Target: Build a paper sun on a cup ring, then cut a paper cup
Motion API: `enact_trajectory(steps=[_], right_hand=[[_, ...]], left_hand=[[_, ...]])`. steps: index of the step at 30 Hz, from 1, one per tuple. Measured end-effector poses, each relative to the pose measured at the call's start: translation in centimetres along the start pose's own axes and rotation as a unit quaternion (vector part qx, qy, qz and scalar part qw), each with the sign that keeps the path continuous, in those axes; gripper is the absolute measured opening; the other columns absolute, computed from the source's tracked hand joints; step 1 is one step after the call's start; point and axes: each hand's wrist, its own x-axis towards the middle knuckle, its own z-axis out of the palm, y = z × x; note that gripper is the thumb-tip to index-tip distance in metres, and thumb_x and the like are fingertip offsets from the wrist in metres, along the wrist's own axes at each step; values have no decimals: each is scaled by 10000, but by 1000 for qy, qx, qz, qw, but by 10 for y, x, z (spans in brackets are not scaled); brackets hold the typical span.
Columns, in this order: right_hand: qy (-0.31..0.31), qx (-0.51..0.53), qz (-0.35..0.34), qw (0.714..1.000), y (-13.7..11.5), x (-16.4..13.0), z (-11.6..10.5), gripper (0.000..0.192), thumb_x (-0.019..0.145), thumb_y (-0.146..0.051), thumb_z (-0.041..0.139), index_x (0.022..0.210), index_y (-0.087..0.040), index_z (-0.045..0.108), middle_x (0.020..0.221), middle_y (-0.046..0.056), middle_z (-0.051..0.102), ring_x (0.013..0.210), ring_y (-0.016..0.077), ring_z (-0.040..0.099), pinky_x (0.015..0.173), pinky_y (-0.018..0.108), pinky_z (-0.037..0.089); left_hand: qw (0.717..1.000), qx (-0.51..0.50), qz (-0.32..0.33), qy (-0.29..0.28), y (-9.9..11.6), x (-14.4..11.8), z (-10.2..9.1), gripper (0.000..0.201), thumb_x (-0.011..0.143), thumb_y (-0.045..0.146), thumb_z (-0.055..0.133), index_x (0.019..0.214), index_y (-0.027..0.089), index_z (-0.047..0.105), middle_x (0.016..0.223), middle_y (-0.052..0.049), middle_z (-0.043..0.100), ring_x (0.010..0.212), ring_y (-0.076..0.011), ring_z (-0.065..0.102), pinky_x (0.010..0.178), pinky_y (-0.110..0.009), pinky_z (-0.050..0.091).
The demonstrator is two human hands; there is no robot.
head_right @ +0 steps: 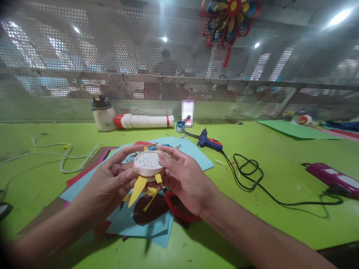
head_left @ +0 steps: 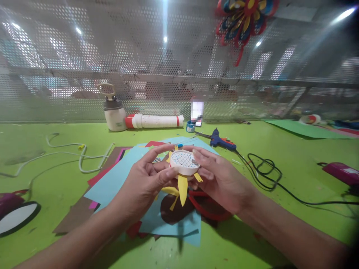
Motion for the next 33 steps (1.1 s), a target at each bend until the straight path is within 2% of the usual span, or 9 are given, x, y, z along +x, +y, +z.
enact_trajectory(steps=[6, 8, 10, 13, 15, 21, 26, 29, 33], right_hand=[[-16, 2, -11, 1000, -4, 2, -1, 181, 857, -252, 678, 992, -141, 633, 514, -83, 446, 570, 94, 548, 529, 206, 527], [-2, -13, -16, 1000, -3, 3, -3, 197, 844, -269, 691, 985, -147, 626, 603, -51, 536, 603, 102, 566, 539, 222, 534], [15, -30, -23, 999, -1, 4, -5, 208, 838, -276, 696, 989, -157, 620, 713, -21, 599, 594, 93, 554, 538, 233, 533], [25, -47, -24, 998, 4, 6, -6, 193, 833, -281, 704, 973, -173, 625, 648, -53, 546, 498, 59, 468, 512, 221, 516], [27, -57, -17, 998, 7, 7, -6, 191, 823, -295, 715, 951, -180, 632, 613, -68, 505, 477, 53, 441, 513, 219, 516], [42, -77, 1, 996, 11, 8, -7, 229, 822, -329, 713, 948, -168, 610, 649, -46, 549, 507, 61, 473, 565, 238, 530], [71, -129, 37, 988, 11, 3, -4, 421, 798, -364, 730, 1129, -195, 534, 700, -4, 623, 565, 117, 579, 498, 234, 487], [68, -143, 52, 986, 10, 1, -2, 579, 763, -306, 763, 1246, -201, 462, 701, 25, 656, 546, 125, 577, 456, 215, 460], [65, -132, 58, 987, 10, 1, -1, 567, 786, -272, 721, 1273, -183, 446, 673, 42, 666, 534, 133, 582, 457, 223, 483]], left_hand=[[999, -24, -6, -22, 1, -2, 1, 600, 760, 209, 739, 1293, 195, 465, 875, -77, 749, 815, -214, 712, 742, -309, 556], [998, -60, -10, -20, 3, -3, 2, 552, 771, 250, 705, 1269, 162, 483, 868, -94, 738, 772, -219, 703, 702, -311, 551], [996, -86, -26, -17, 5, -3, 4, 505, 797, 311, 652, 1245, 139, 493, 874, -115, 730, 723, -223, 694, 667, -325, 546], [996, -72, -57, 0, 5, -1, 6, 495, 844, 364, 597, 1271, 149, 467, 886, -126, 727, 717, -239, 697, 639, -345, 547], [996, -52, -68, 14, 4, 0, 7, 505, 844, 338, 620, 1289, 163, 458, 904, -120, 726, 730, -232, 701, 627, -326, 548], [993, -45, -106, 33, 2, 1, 6, 412, 847, 219, 628, 1239, 152, 520, 975, -130, 719, 728, -183, 697, 677, -289, 559], [993, -52, -106, 26, 2, 4, 4, 327, 863, 193, 602, 1185, 132, 591, 1022, -130, 706, 733, -169, 691, 671, -266, 564], [992, -53, -107, 29, 1, 5, 2, 303, 867, 188, 596, 1163, 120, 611, 1024, -135, 704, 742, -164, 681, 673, -267, 565], [991, -48, -117, 32, 1, 4, 0, 305, 855, 191, 613, 1154, 130, 624, 1046, -134, 703, 784, -179, 683, 708, -287, 571]])
